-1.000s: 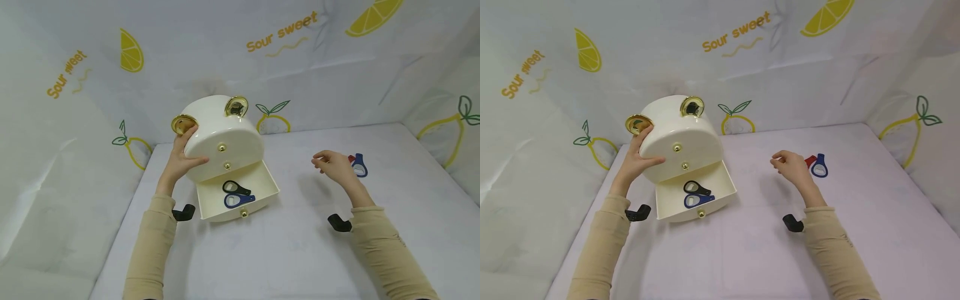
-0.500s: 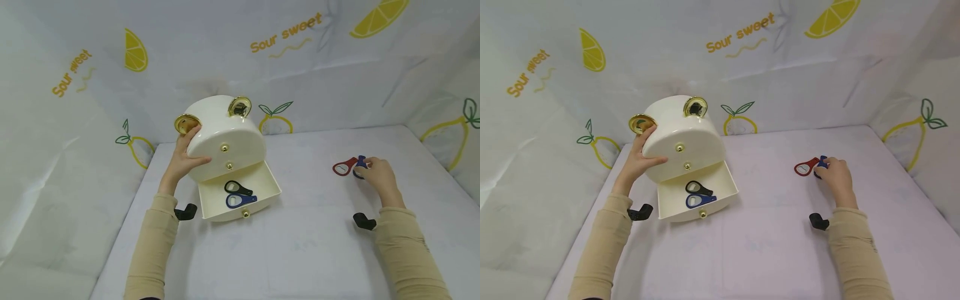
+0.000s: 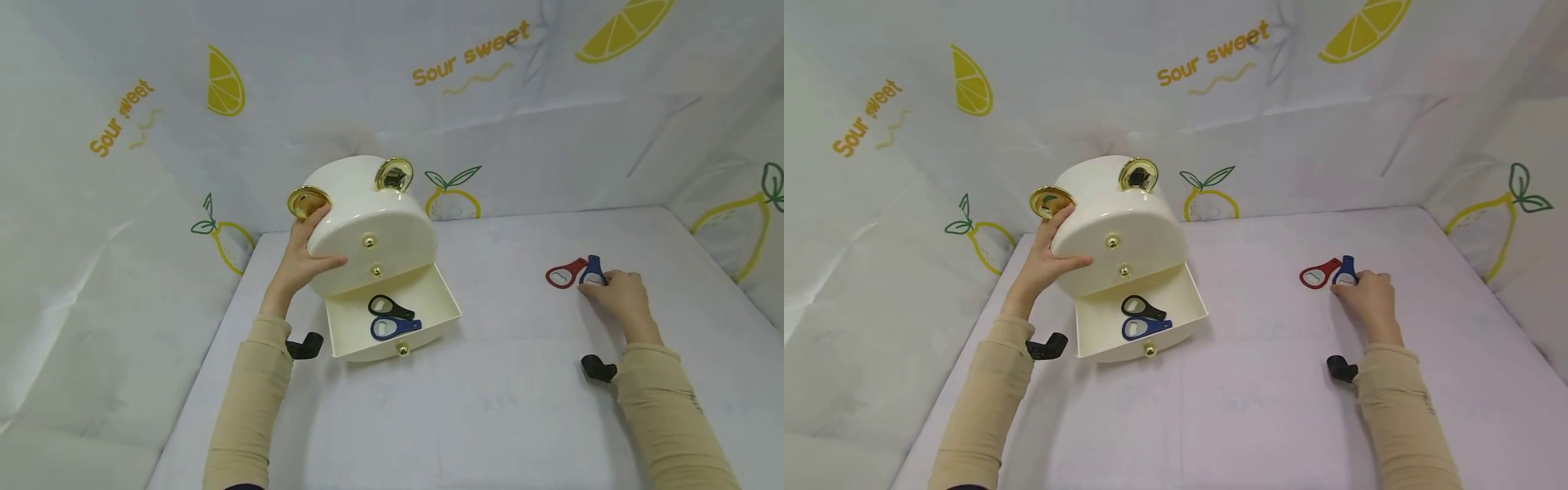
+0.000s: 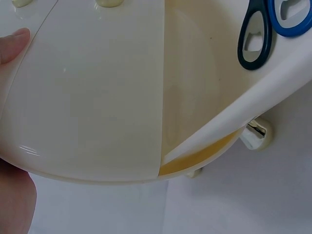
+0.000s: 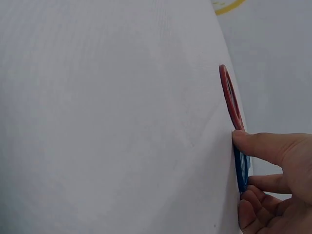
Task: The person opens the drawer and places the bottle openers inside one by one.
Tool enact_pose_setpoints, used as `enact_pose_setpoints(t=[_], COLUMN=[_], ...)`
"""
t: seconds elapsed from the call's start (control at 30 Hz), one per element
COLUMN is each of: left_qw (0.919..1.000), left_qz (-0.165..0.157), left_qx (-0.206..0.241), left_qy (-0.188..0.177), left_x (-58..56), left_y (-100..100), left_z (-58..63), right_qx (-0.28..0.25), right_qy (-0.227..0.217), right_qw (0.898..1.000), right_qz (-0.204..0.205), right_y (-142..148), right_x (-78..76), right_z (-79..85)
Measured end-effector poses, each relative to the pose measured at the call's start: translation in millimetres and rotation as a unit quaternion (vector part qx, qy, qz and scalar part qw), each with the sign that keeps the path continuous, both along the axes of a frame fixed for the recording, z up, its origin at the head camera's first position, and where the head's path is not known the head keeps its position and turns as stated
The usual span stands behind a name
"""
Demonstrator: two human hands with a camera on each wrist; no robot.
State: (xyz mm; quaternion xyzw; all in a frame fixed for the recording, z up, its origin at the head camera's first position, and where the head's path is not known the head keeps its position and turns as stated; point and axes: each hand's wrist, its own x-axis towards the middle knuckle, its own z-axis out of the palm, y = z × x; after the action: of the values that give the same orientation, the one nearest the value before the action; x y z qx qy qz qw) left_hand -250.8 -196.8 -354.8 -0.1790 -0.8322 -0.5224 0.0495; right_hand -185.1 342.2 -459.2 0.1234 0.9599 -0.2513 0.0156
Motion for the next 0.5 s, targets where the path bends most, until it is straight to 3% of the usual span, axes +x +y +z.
enact_pose_setpoints(t=[0.5], left_qw=[1.0], left_qz=[-0.002], left_qx=[0.004], left_qy=[0.002], left_x=[0.1], left_y=[0], left_z=[0.9], right_qx=[-0.035], right_qy=[-0.023], right_qw=[0.999], right_qz=[-0.012], right_y=[10], right_x=[10.6], right_z=[2.5])
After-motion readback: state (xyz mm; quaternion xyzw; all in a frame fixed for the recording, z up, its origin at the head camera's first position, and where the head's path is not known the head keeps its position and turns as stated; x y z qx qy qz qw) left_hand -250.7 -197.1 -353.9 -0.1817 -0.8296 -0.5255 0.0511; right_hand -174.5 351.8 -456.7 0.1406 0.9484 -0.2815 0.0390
